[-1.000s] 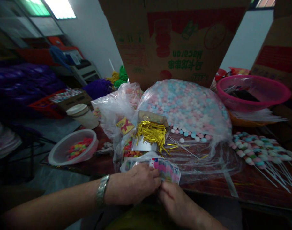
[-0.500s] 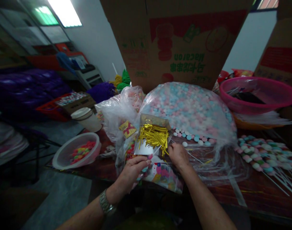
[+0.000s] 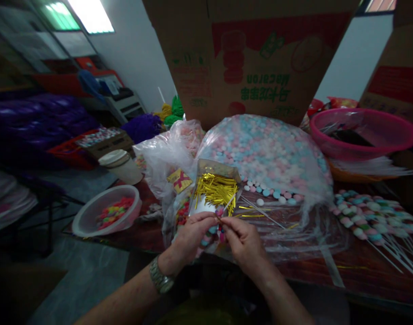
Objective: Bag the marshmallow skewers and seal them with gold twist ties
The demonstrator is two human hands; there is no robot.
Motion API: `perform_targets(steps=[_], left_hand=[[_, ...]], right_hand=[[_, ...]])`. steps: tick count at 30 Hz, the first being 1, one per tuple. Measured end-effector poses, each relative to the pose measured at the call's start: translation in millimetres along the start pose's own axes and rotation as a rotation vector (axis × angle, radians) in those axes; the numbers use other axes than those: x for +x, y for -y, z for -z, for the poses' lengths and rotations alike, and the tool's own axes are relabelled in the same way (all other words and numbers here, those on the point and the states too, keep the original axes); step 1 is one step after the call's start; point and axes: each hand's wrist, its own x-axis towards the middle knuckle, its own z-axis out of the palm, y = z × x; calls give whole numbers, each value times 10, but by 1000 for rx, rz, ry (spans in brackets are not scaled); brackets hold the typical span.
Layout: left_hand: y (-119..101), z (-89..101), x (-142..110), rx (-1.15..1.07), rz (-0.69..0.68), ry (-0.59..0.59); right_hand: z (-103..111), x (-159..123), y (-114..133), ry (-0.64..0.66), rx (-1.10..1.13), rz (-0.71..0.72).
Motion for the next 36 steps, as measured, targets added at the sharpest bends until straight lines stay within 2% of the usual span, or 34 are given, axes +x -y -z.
perform_targets(steps=[3,8,10,12,14,16,18,19,20,23,24,25,27,30,32,35,36], left_hand=[[-1,-93,-56,56,-43,79],[23,11,-143,247,-42,261],[55,55,-156,303,-29,329],[99,48,-151,300,-14,343],[139,-1,-134,234,-1,263],[159,-50,-120,129,-12,180],[151,-64,-114,27,-7,206],[140,-54,-115,-7,20,264],[126,-38,-117,-38,67,336],[88,10,-130,-166,255,550],[77,14,-137,-225,295,610],[64,11,-145,-279,313,641],[36,-13,-164,-313,290,601],[-7,-72,-187,-183,123,391],[-19,-116,-193,-53,-54,274],[-30,-172,-195,186,-392,59],[-49,-180,-200,261,-438,29]], right_hand=[[-129,-59,16,-79,-22,83],[-13,-60,31,65,-77,3],[26,-71,56,59,-150,-12],[-4,-101,51,23,-245,-24],[-92,-153,2,-70,-325,-2],[-183,-221,-62,-255,-317,42],[-212,-286,-92,-414,-181,49],[-190,-311,-81,-401,-99,39],[-144,-327,-53,-322,-37,37],[68,-323,85,86,2,154],[131,-310,124,180,-13,209],[177,-294,150,217,-31,257],[200,-267,156,142,-115,328],[121,-245,94,-130,-364,412],[78,-237,69,-235,-518,467],[91,-237,121,-350,-713,580],[103,-247,155,-385,-770,612]])
